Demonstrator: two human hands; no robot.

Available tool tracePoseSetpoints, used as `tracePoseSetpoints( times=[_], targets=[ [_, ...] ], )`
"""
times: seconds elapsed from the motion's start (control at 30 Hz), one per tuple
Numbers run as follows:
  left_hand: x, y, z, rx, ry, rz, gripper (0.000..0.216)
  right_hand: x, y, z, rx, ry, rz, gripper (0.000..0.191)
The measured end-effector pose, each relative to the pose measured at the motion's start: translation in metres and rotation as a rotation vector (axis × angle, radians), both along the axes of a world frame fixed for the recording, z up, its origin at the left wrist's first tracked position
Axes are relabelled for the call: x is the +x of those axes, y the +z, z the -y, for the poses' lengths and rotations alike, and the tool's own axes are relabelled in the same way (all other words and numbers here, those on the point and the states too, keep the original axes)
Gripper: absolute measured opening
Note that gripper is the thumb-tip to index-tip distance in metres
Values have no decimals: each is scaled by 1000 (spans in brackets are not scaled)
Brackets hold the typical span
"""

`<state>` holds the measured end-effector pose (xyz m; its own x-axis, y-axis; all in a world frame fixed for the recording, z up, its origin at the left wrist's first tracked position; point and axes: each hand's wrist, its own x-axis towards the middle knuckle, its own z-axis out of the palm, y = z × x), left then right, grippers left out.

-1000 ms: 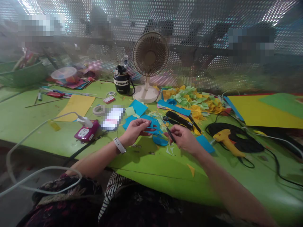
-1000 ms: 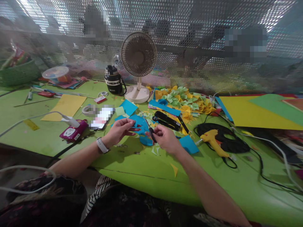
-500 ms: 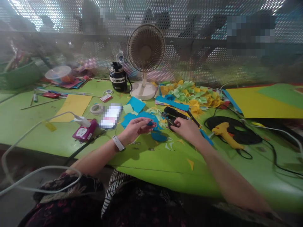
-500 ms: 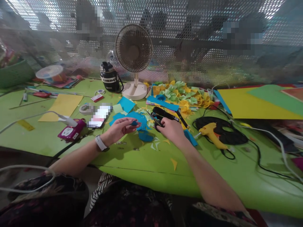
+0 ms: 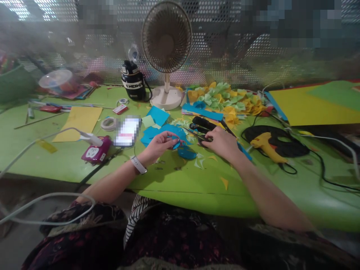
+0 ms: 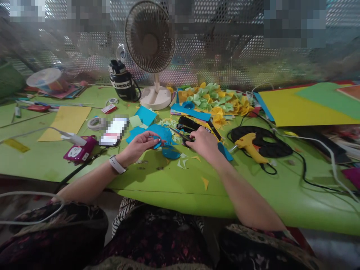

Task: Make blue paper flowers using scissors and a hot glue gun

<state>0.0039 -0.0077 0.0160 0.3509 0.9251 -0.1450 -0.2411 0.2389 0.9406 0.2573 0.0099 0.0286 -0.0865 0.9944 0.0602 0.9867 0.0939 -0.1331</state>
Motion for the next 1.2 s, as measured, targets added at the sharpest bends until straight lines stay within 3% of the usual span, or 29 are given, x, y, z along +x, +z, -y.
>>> tracePoseSetpoints(
  times=[0.2, 0.33, 0.4, 0.47, 0.57, 0.63, 0.7, 0.8, 0.9, 1.03, 1.2],
  targets=[
    [0, 1, 0, 120, 57, -119, 12, 6, 1, -5, -127, -23, 2, 25],
    [0, 3, 1, 138, 102, -160, 10, 8, 17, -1, -267, 11, -62, 29],
    [1, 4, 2, 97, 95, -140, 14, 4, 25, 7, -235, 17, -58, 29],
    [1, 5, 3, 59, 100, -122, 20, -5, 28, 18, -151, 114, -66, 32],
    [2, 5, 4, 33, 111, -118, 27, -23, 21, 34, -127, 449, -94, 43],
    [3, 4, 4, 43, 113, -124, 29, -32, 13, 39, -119, 540, -53, 32],
    [3, 4, 4, 60, 101, -110, 28, -35, 8, 39, -112, 521, -53, 21],
    [3, 4, 7, 74, 67, -58, 26, -34, 8, 35, -121, 391, -218, 20],
    [5, 3, 10, 150, 51, -60, 19, -32, 11, 33, -207, 268, -590, 21],
    [7, 1, 13, 344, 157, -134, 14, -35, 10, 34, -373, 186, -1032, 27],
    [10, -1, 15, 193, 143, -38, 18, -43, 16, 42, -412, 190, -1140, 29]
  ],
)
